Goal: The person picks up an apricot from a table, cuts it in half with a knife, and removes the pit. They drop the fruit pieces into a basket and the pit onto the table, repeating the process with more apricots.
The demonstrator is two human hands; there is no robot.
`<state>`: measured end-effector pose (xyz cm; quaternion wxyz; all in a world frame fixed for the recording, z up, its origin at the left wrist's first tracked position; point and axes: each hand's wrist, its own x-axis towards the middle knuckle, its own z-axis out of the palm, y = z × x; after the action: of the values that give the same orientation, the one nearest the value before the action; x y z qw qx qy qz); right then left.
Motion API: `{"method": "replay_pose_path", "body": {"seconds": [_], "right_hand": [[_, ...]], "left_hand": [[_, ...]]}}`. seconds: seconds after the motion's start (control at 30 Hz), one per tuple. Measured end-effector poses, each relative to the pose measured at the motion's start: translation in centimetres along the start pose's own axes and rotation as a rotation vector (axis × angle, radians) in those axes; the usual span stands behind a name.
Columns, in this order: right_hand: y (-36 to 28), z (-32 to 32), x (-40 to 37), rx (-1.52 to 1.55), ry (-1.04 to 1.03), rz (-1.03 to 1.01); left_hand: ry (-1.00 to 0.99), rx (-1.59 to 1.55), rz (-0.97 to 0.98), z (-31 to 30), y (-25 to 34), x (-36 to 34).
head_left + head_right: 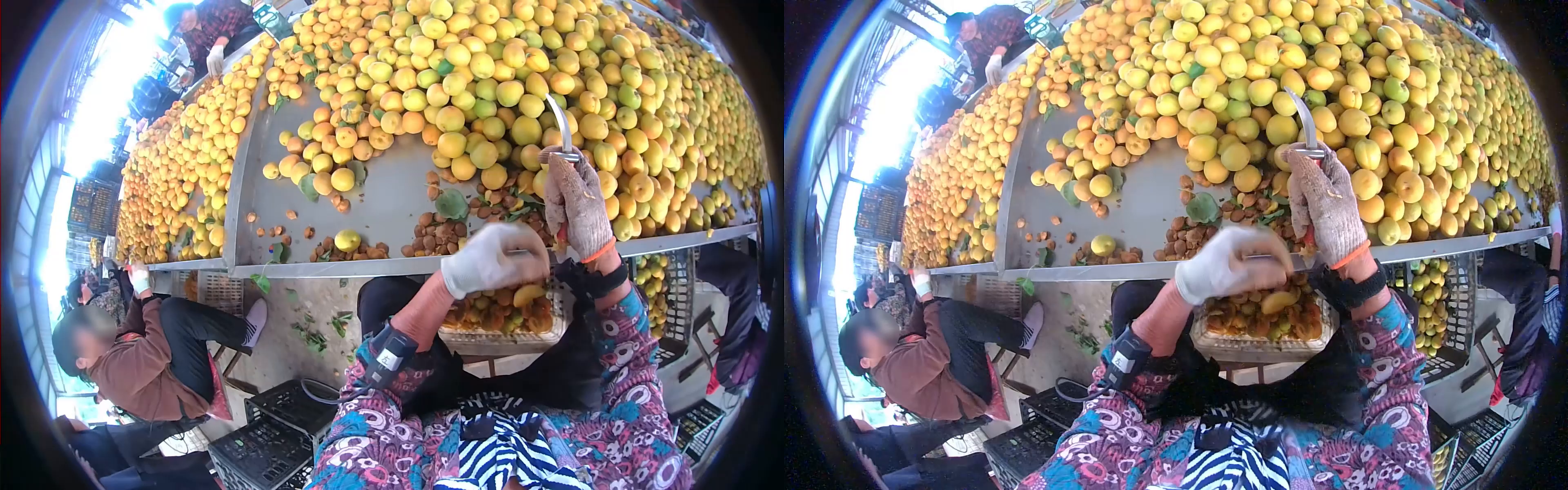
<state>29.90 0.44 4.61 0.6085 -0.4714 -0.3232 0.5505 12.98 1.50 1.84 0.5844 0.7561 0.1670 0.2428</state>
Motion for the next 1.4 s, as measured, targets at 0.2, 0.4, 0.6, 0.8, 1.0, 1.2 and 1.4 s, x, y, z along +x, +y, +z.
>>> {"method": "replay_pose_path", "body": {"seconds": [0.2,0.4,0.6,0.8,1.0,1.2,1.4], "right_hand": [[0.0,-1.2,-0.7,0.086,-0.035,0.084],[0.5,-1.6,-0.8,-0.053,-0.094,0.137],[0.6,-1.1,-1.5,-0.166,-0.079,0.133],[2.4,-1.2,-1.3,-0.722,-0.218,-0.489],[1.9,0.6,-3.3,-0.810,-0.303,-0.372],[1.6,0.8,-3.9,-0.918,-0.303,-0.400],[0.0,1.4,-5.8,-1.008,-0.299,-0.330]], "left_hand": [[1.013,0.025,-0.251,-7.1,-6.3,1.1],[0.891,0.764,-0.529,-9.8,-8.9,3.9],[0.923,0.438,-0.197,-7.6,-7.5,3.8],[0.843,0.016,0.128,-3.9,-4.2,0.2],[0.590,-0.804,0.138,-3.0,-2.1,-1.5],[0.555,-0.714,0.184,-3.1,-2.7,-1.5],[0.532,-0.824,0.158,-2.7,-1.8,-1.9]]}}
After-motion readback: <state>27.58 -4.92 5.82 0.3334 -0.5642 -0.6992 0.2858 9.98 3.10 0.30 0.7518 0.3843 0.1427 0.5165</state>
